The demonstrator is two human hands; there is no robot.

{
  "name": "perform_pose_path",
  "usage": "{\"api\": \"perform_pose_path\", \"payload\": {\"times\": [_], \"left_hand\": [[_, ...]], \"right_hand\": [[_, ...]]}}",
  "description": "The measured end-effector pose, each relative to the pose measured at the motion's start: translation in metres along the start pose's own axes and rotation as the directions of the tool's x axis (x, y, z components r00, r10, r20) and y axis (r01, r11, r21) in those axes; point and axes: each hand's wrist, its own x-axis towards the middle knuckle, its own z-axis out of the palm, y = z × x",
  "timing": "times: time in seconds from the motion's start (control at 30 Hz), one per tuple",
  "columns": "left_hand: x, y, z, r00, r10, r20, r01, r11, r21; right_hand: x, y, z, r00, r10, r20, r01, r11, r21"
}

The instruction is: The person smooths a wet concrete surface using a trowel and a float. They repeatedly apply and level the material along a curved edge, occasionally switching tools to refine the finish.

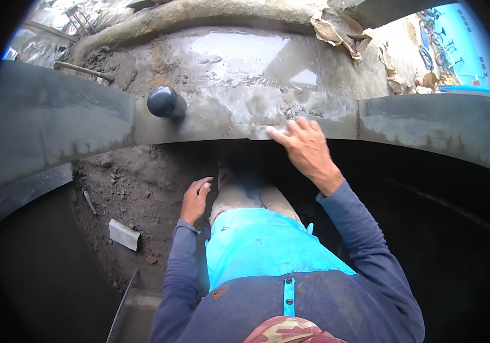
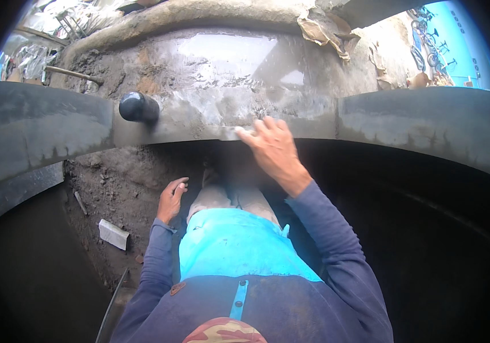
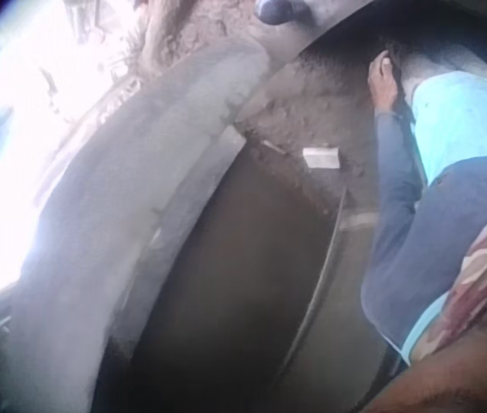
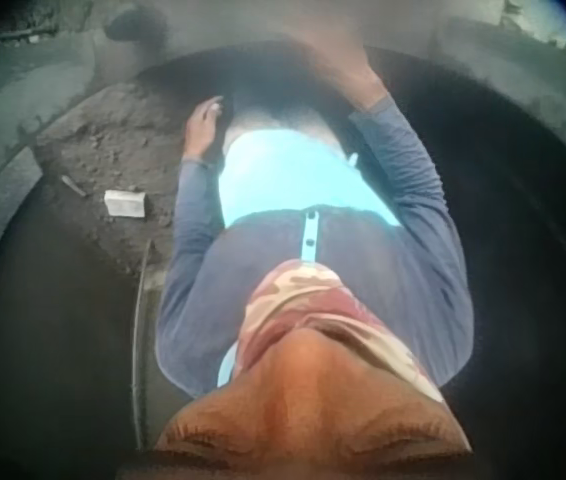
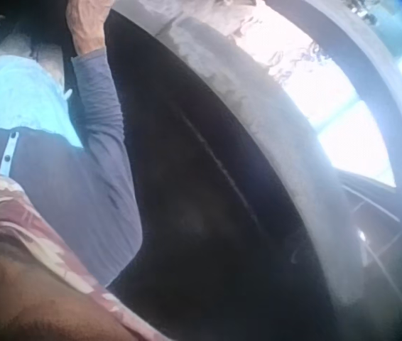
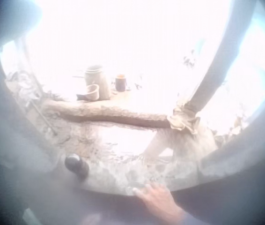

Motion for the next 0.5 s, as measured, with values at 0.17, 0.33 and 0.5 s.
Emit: {"api": "perform_pose_path", "payload": {"times": [0.17, 0.33, 0.5], "left_hand": [[0.006, -0.017, -0.012, 1.000, -0.006, -0.025, 0.007, 0.999, 0.054], [0.007, -0.001, -0.022, 1.000, 0.008, -0.005, -0.008, 0.999, 0.036], [-0.001, -0.021, -0.041, 0.998, -0.025, -0.056, 0.031, 0.995, 0.094]], "right_hand": [[0.002, -0.007, 0.013, 0.999, 0.004, -0.039, -0.001, 0.997, 0.075], [0.028, -0.035, 0.017, 0.995, -0.041, -0.085, 0.049, 0.995, 0.091], [0.024, -0.043, 0.028, 0.997, -0.015, -0.078, 0.024, 0.993, 0.117]]}}
